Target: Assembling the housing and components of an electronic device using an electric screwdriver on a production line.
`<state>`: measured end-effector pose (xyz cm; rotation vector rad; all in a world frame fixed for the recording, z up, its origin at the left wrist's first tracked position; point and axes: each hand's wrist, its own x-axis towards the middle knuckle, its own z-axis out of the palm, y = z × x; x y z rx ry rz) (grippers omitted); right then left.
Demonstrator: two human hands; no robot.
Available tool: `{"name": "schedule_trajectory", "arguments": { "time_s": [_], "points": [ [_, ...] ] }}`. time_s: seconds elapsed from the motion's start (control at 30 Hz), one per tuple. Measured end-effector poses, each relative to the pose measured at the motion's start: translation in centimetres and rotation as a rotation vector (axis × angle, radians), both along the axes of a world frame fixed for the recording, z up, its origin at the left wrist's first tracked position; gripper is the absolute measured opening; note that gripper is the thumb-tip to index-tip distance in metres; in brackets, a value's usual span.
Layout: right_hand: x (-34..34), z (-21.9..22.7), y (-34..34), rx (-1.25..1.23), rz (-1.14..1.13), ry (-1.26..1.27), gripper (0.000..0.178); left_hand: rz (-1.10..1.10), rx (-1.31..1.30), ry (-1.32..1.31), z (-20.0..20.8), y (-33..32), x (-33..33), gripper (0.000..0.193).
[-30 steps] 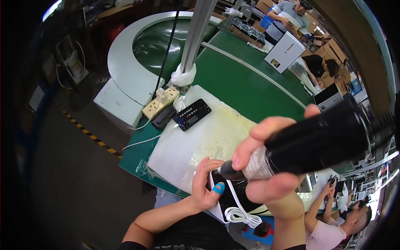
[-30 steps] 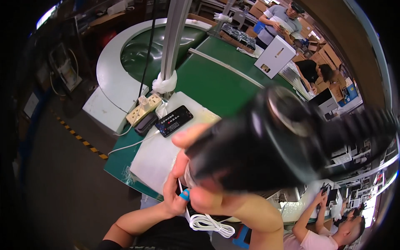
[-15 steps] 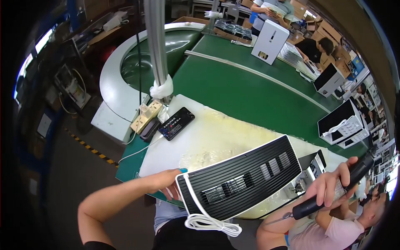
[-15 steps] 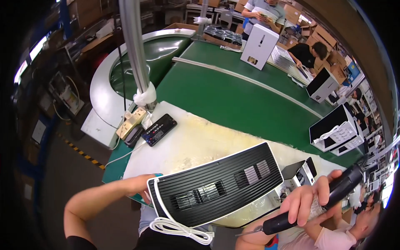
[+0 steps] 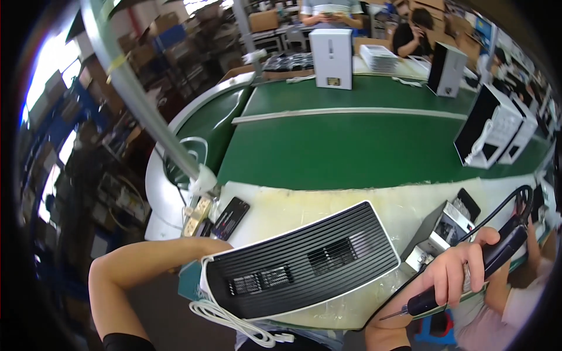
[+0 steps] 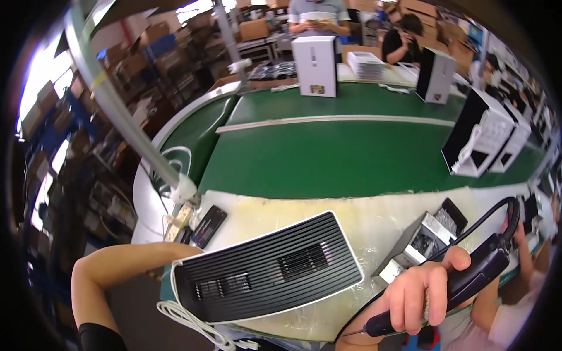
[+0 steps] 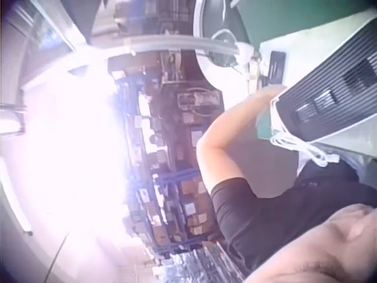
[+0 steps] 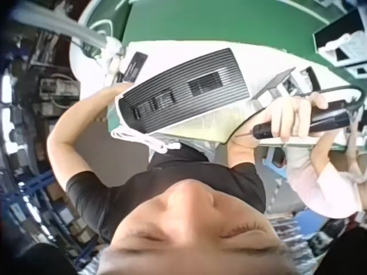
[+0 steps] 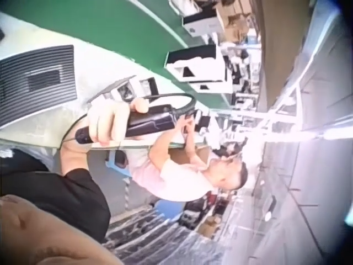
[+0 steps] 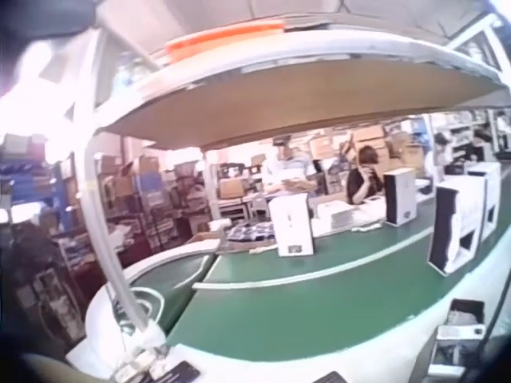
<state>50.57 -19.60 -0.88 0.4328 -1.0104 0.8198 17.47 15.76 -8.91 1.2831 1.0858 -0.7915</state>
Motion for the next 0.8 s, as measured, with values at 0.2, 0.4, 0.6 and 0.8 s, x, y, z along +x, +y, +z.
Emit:
{"name": "schedule_trajectory", "arguments": {
  "time_s": [0.2,0.4,0.6,0.8],
  "points": [
    [1.4,-1.2,-3.9,0.057,-0.116,-0.037,0.052,-0.927,1.112,-0.084,11.2,2.2,13.9,0.051],
    [2.2,-0.6,-2.3,0.112,-0.059,-0.139,0.058,-1.07,1.871,-0.401,21.6,-1.6,24.3,0.063],
    [0.5,-1.1,0.1,0.003,-0.16,-0.022,0.061,-1.39,2.516,-0.832,18.2,3.9,30.5,0.076],
    [-0.1,-1.9,2.1,-0.153,-0.236,-0.031,0.062,-0.747,2.302,-0.948,12.6,8.1,32.7,0.077]
  ]
}}
